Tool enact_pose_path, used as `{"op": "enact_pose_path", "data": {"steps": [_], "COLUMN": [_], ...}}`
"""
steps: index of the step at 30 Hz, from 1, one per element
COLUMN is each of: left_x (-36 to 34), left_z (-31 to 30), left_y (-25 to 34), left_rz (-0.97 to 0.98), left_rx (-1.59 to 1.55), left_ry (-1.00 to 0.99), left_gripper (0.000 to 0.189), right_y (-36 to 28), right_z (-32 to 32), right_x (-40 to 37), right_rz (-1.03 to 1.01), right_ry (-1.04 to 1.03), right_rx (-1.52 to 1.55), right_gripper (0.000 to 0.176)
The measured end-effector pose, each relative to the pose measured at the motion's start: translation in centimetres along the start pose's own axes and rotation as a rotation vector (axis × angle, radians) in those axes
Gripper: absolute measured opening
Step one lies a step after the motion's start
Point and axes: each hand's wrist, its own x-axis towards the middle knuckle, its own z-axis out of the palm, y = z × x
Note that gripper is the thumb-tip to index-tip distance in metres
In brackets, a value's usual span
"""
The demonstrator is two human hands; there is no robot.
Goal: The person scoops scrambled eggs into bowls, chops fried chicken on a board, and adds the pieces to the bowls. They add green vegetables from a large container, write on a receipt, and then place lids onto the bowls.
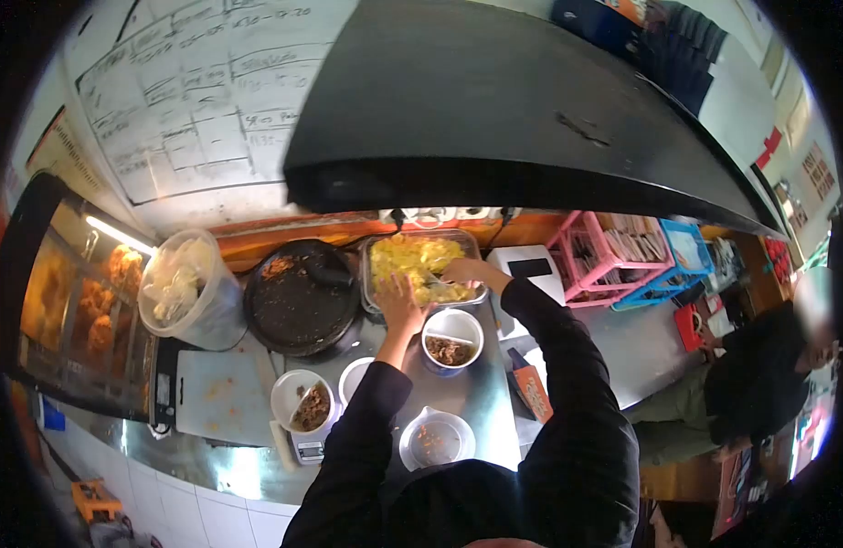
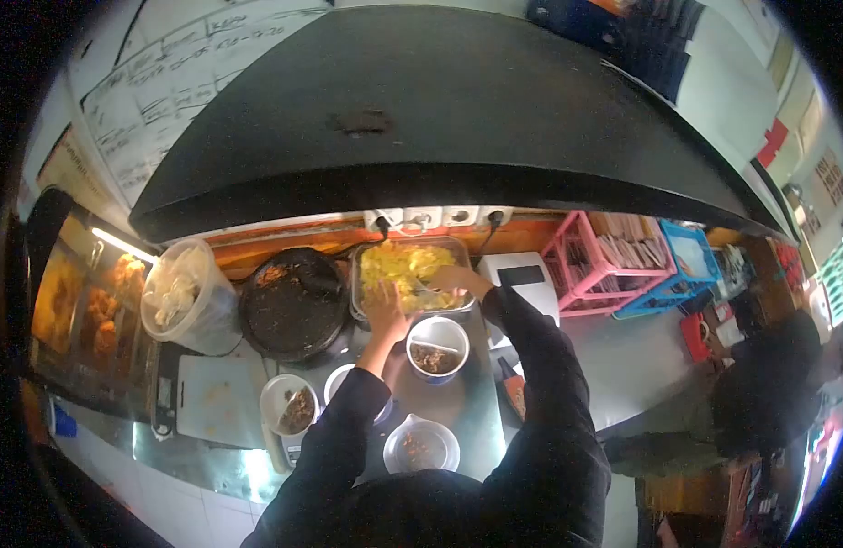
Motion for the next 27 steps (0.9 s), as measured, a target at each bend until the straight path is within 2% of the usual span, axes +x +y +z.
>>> {"op": "enact_pose_path", "data": {"steps": [2,5,6,10,14,17,18,21,23,25,27], "left_x": [-0.1,-0.1,-0.2,-0.3,0.1,0.1,0.1,0.2,0.2,0.2,0.0], "left_z": [0.2,0.3,0.3,0.2,0.9,0.0,0.1,1.1,1.3,-0.1,-1.2], "left_y": [0.0,0.0,-0.1,-0.2,-0.4,-0.1,-0.2,-0.5,-0.4,0.1,0.6], "left_rz": [0.001,0.003,0.005,0.027,0.028,-0.001,0.003,0.010,0.005,0.008,-0.001], "left_rx": [0.024,0.043,0.039,0.018,0.031,0.030,0.030,0.034,0.044,0.054,0.089], "left_ry": [-0.018,-0.021,-0.013,0.040,0.029,-0.019,-0.006,0.017,0.023,-0.043,-0.072], "left_gripper": [0.101,0.101,0.101,0.100,0.099,0.099,0.099,0.098,0.096,0.094,0.089], "right_y": [-0.8,-0.4,-0.7,-1.0,0.0,1.2,1.0,-1.5,1.9,2.8,2.1], "right_z": [0.2,-0.7,-0.7,-3.4,-1.3,-1.7,-1.4,-0.8,0.8,1.2,0.3], "right_x": [-1.3,-1.0,-1.0,0.4,-0.4,-0.4,-0.6,-2.6,0.9,2.3,2.5], "right_rz": [0.058,0.095,0.080,0.158,0.103,0.110,0.126,0.145,-0.168,-0.238,-0.099], "right_ry": [-0.094,-0.245,-0.221,-0.266,-0.154,-0.315,-0.256,-0.052,0.216,0.249,0.026], "right_rx": [0.172,0.155,0.107,-0.050,0.085,0.405,0.432,0.088,-0.020,0.002,0.173], "right_gripper": [0.021,0.020,0.012,0.039,0.031,0.032,0.039,0.039,0.042,0.042,0.039]}}
